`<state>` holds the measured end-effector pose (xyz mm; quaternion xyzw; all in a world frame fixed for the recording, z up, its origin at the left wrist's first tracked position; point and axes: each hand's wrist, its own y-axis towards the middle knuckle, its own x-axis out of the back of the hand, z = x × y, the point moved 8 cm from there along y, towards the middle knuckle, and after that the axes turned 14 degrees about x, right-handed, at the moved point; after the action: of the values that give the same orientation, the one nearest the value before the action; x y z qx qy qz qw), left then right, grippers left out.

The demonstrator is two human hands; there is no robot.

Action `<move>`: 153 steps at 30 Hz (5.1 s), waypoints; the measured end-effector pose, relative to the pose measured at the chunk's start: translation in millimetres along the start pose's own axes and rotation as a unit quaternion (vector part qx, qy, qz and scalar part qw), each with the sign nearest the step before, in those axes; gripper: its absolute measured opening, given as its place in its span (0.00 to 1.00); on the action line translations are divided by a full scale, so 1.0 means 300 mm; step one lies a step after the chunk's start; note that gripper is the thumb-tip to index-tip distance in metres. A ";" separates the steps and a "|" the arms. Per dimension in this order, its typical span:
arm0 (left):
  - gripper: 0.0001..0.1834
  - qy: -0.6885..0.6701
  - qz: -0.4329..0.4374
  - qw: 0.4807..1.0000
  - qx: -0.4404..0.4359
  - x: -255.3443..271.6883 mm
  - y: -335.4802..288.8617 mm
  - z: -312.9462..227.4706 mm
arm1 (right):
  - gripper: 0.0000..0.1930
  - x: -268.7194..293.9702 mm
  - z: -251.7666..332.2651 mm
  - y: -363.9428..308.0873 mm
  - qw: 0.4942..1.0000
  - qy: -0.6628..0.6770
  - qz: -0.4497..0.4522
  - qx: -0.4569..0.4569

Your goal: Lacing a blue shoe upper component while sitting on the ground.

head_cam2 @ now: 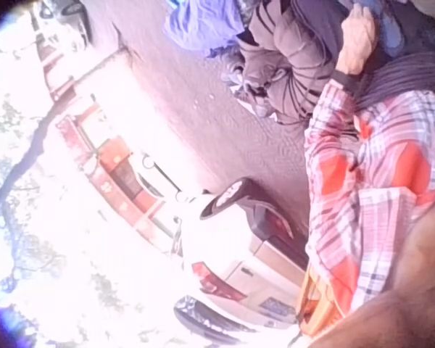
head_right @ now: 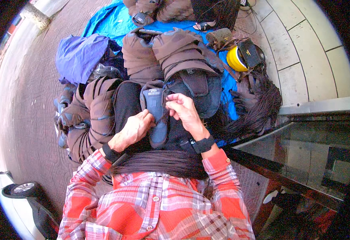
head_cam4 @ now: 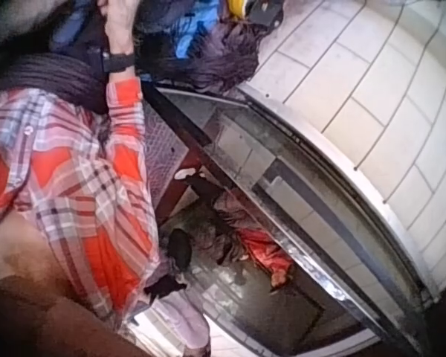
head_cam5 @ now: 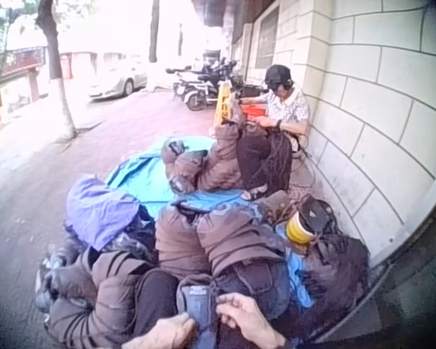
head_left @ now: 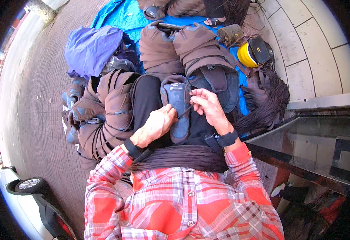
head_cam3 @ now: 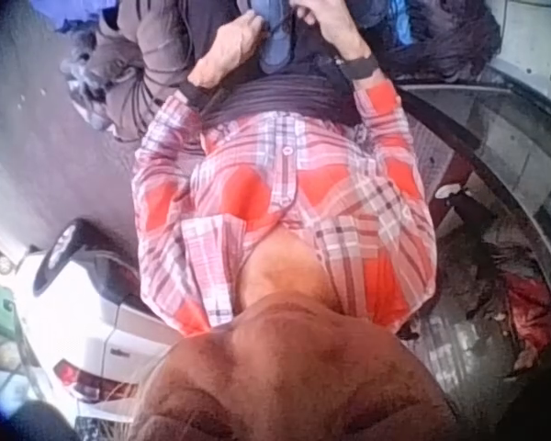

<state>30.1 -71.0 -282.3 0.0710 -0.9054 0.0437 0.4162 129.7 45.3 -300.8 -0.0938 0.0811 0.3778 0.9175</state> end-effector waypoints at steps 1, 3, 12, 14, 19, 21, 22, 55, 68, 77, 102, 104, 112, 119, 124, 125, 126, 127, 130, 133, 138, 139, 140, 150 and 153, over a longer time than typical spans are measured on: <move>0.08 0.068 -0.002 0.997 -0.038 -0.008 -0.012 -0.010 | 0.11 -0.003 0.003 -0.002 1.000 0.001 0.002 0.001; 0.06 0.133 -0.003 0.988 -0.078 0.016 -0.028 -0.025 | 0.11 -0.050 -0.011 -0.024 0.994 0.057 0.068 -0.057; 0.06 0.340 -0.121 0.889 0.280 0.703 -0.451 0.610 | 0.11 0.123 0.369 -0.038 0.864 0.500 -0.014 0.060; 0.07 0.417 -0.172 0.855 0.254 0.933 -0.711 0.832 | 0.12 0.199 0.482 -0.039 0.864 0.489 0.001 0.121; 0.09 0.373 -0.265 0.788 0.412 1.068 -0.811 0.987 | 0.16 0.348 0.526 -0.090 0.922 0.354 -0.084 0.134; 0.11 -0.217 -0.431 0.735 0.476 1.062 -0.858 1.104 | 0.17 0.441 0.549 -0.116 0.909 0.370 -0.101 0.160; 0.11 -0.421 -0.444 0.685 0.396 1.034 -0.893 1.215 | 0.17 0.503 0.578 -0.128 0.899 0.374 -0.124 0.193; 0.08 -0.069 -0.105 0.979 0.158 0.129 -0.037 0.120 | 0.09 -0.109 0.111 -0.092 0.844 -0.417 0.108 0.321; 0.08 -0.030 -0.092 0.961 0.258 0.041 -0.113 0.118 | 0.04 -0.078 -0.017 -0.147 0.909 -0.392 0.089 0.111; 0.08 0.003 -0.127 0.958 0.258 0.017 -0.098 0.115 | 0.02 -0.088 0.024 -0.149 0.873 -0.443 0.094 0.181; 0.14 0.164 -0.055 0.985 0.008 0.056 -0.031 -0.020 | 0.06 -0.253 0.108 -0.036 0.563 -0.547 0.454 0.422; 0.14 0.150 0.018 0.988 -0.044 0.044 0.000 -0.010 | 0.10 -0.257 0.110 -0.030 0.548 -0.507 0.498 0.441; 0.11 0.173 0.120 0.963 -0.169 0.009 0.037 0.027 | 0.11 -0.235 0.048 -0.037 0.483 -0.511 0.555 0.445; 0.09 0.271 0.102 0.918 -0.271 -0.013 0.022 -0.004 | 0.06 -0.246 0.036 -0.058 0.448 -0.529 0.580 0.429; 0.13 0.253 0.178 0.920 -0.241 -0.014 0.041 0.018 | 0.07 -0.240 0.055 -0.031 0.527 -0.485 0.578 0.390; 0.13 0.252 0.179 0.920 -0.242 -0.011 0.043 0.013 | 0.07 -0.243 0.059 -0.029 0.529 -0.485 0.578 0.390; 0.13 0.222 0.191 0.931 -0.219 -0.004 0.051 0.014 | 0.07 -0.247 0.055 -0.024 0.532 -0.488 0.583 0.373; 0.14 0.191 0.203 0.940 -0.195 0.000 0.059 0.015 | 0.08 -0.247 0.048 -0.022 0.535 -0.491 0.589 0.355; 0.10 0.151 0.172 0.956 -0.181 -0.013 0.047 0.034 | 0.08 -0.248 0.028 -0.022 0.542 -0.498 0.577 0.354; 0.07 0.093 0.116 0.975 -0.162 0.009 0.030 0.030 | 0.08 -0.221 0.035 -0.033 0.588 -0.481 0.512 0.400; 0.06 0.171 0.152 0.973 -0.040 -0.005 0.065 0.023 | 0.07 -0.213 -0.058 0.020 0.607 -0.517 0.575 0.180; 0.07 0.200 0.202 0.959 -0.021 -0.022 0.069 0.027 | 0.07 -0.226 -0.059 0.039 0.608 -0.518 0.574 0.180; 0.07 0.141 0.181 0.972 0.040 -0.019 0.082 0.049 | 0.08 -0.233 -0.060 0.068 0.632 -0.523 0.547 0.169; 0.07 0.172 0.096 0.959 0.204 -0.065 0.074 0.121 | 0.08 -0.195 -0.155 0.111 0.661 -0.570 0.471 -0.130; 0.07 0.175 0.074 0.957 0.217 -0.056 0.070 0.112 | 0.09 -0.196 -0.113 0.100 0.668 -0.602 0.415 -0.140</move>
<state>12.3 -53.3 -317.4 0.0833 -0.7897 0.2818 0.5386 64.7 18.5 -324.1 0.0701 -0.5116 0.7012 0.4915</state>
